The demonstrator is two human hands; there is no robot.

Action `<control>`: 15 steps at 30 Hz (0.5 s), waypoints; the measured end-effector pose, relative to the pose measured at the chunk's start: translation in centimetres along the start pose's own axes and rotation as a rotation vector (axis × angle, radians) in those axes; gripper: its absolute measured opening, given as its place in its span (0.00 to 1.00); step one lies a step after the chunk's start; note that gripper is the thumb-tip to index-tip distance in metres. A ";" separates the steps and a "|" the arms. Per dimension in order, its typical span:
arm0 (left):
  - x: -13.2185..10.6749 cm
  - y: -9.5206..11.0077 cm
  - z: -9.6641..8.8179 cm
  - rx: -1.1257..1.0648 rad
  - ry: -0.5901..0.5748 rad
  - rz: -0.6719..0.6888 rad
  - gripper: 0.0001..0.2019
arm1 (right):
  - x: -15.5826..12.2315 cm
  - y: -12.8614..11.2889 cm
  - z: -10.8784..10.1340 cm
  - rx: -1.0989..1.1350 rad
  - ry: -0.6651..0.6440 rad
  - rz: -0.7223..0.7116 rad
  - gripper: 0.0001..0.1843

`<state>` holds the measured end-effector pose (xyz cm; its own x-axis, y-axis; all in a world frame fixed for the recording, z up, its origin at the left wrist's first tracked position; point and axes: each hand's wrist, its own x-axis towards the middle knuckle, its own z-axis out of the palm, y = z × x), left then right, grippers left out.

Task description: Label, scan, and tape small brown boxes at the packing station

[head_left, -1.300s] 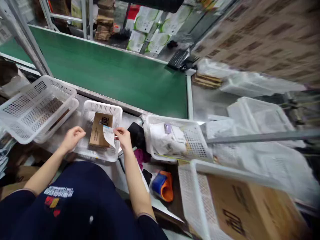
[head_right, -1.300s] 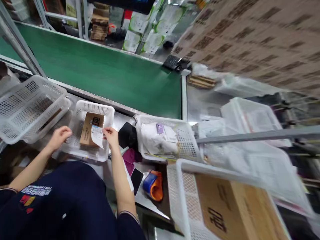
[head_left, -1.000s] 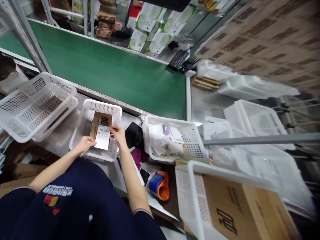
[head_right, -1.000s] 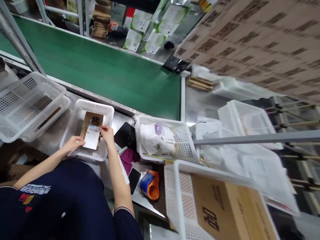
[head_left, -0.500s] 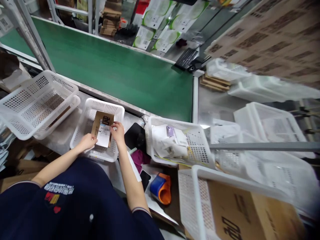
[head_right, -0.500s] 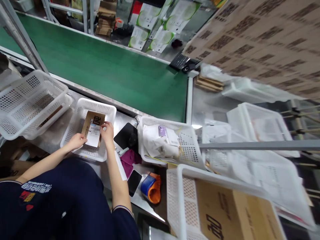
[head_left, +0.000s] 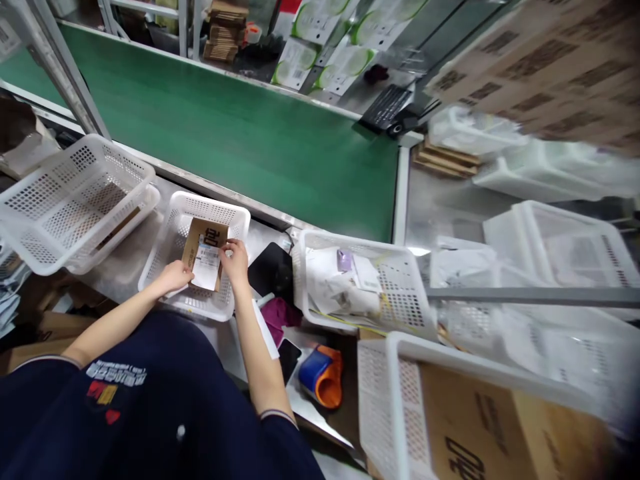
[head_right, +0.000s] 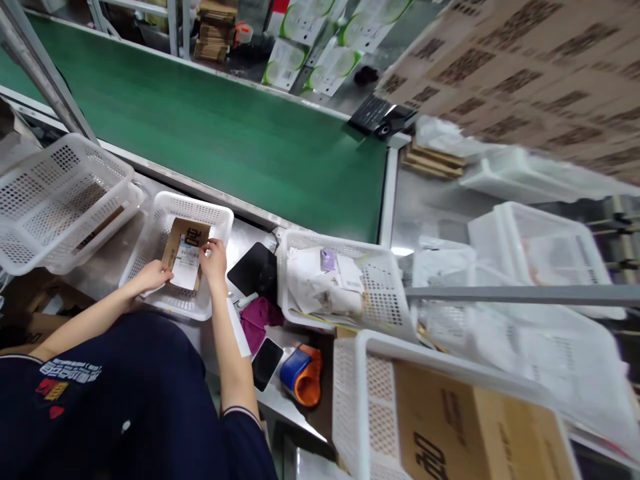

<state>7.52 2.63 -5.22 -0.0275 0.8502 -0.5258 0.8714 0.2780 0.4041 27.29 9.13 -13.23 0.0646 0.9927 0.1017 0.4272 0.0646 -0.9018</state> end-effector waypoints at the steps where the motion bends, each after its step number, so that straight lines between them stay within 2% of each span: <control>1: 0.1 0.0 0.0 0.005 -0.003 0.001 0.11 | 0.0 0.0 0.0 0.000 -0.001 0.002 0.05; 11: -0.4 0.7 -0.3 0.076 -0.004 -0.004 0.10 | -0.9 0.1 0.4 -0.038 0.023 0.028 0.06; 13: -0.8 1.0 -0.5 0.105 0.010 -0.018 0.10 | -1.6 0.2 0.3 -0.068 0.054 0.030 0.16; 15: -1.3 1.1 -0.6 0.141 0.030 -0.037 0.13 | -2.3 0.1 0.1 -0.142 0.035 -0.036 0.28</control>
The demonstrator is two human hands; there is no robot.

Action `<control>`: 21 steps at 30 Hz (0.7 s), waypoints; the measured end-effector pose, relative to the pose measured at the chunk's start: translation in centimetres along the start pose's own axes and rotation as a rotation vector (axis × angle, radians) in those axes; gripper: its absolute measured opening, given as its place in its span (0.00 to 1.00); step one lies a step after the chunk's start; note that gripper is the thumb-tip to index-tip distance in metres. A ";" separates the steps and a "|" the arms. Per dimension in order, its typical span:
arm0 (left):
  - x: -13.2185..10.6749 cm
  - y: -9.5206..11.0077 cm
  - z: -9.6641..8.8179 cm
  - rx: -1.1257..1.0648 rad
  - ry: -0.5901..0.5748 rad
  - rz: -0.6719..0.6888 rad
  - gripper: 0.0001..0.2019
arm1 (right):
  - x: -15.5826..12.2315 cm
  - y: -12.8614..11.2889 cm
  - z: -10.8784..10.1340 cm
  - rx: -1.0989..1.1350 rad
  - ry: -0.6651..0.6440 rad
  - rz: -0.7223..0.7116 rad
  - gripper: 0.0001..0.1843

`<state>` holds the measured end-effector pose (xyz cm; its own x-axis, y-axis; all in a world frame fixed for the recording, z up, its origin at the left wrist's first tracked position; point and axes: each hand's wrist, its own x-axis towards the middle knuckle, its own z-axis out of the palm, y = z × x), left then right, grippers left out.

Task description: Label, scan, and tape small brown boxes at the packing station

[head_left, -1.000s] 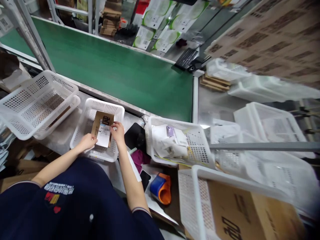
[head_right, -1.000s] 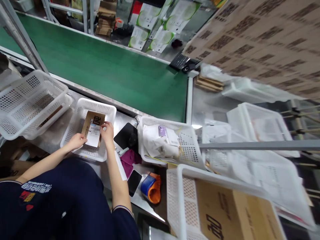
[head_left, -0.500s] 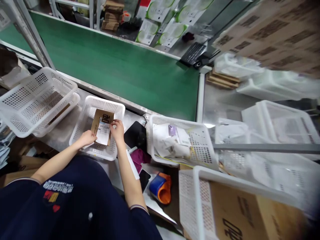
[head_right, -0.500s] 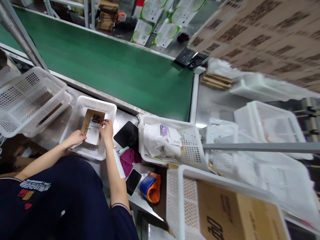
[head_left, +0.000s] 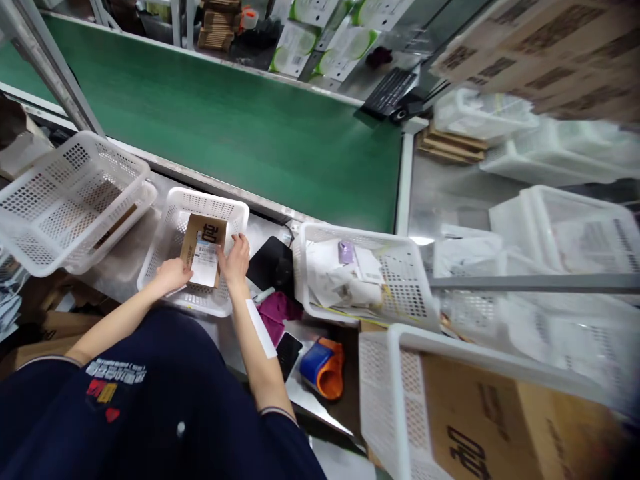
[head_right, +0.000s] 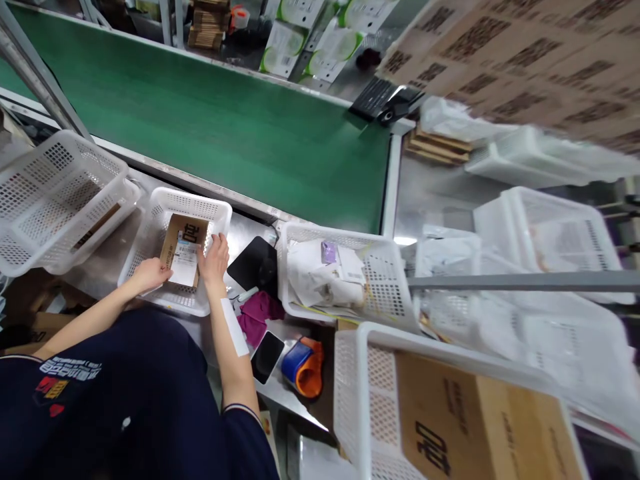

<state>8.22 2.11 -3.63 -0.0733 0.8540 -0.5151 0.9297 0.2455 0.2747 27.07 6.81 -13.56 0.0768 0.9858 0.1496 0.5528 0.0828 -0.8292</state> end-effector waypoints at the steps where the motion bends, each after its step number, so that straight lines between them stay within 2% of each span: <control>1: -0.2 0.0 -0.1 0.018 0.007 -0.009 0.14 | -0.3 -0.1 -0.1 -0.045 -0.053 -0.075 0.31; 4: -0.9 -0.7 -0.1 0.044 0.026 0.000 0.20 | -0.6 -0.8 0.2 -0.146 -0.333 -0.355 0.33; 6: -1.3 -1.6 0.1 0.017 0.058 0.018 0.23 | -0.2 -1.4 0.6 -0.186 -0.449 -0.444 0.35; 10: -1.9 -4.5 0.5 -0.089 0.163 0.046 0.24 | -0.5 -2.5 1.6 -0.272 -0.458 -0.423 0.38; 14: -2.0 -7.4 0.1 -0.187 0.259 0.046 0.24 | -5.4 -3.7 2.1 -0.308 -0.513 -0.455 0.40; 17: -1.8 -8.6 -0.5 -0.223 0.311 0.024 0.23 | -8.7 -4.8 2.4 -0.266 -0.579 -0.519 0.40; 19: -1.7 -8.9 -0.7 -0.221 0.322 0.027 0.23 | -8.5 -5.7 2.8 -0.255 -0.566 -0.524 0.40; 21: -1.6 -8.8 -0.7 -0.210 0.319 0.050 0.23 | -6.4 -6.5 3.3 -0.274 -0.491 -0.464 0.40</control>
<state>-0.10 -1.05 -4.63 -0.1695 0.9590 -0.2271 0.8433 0.2604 0.4702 20.26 0.44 -10.89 -0.5616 0.8153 0.1411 0.6309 0.5323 -0.5645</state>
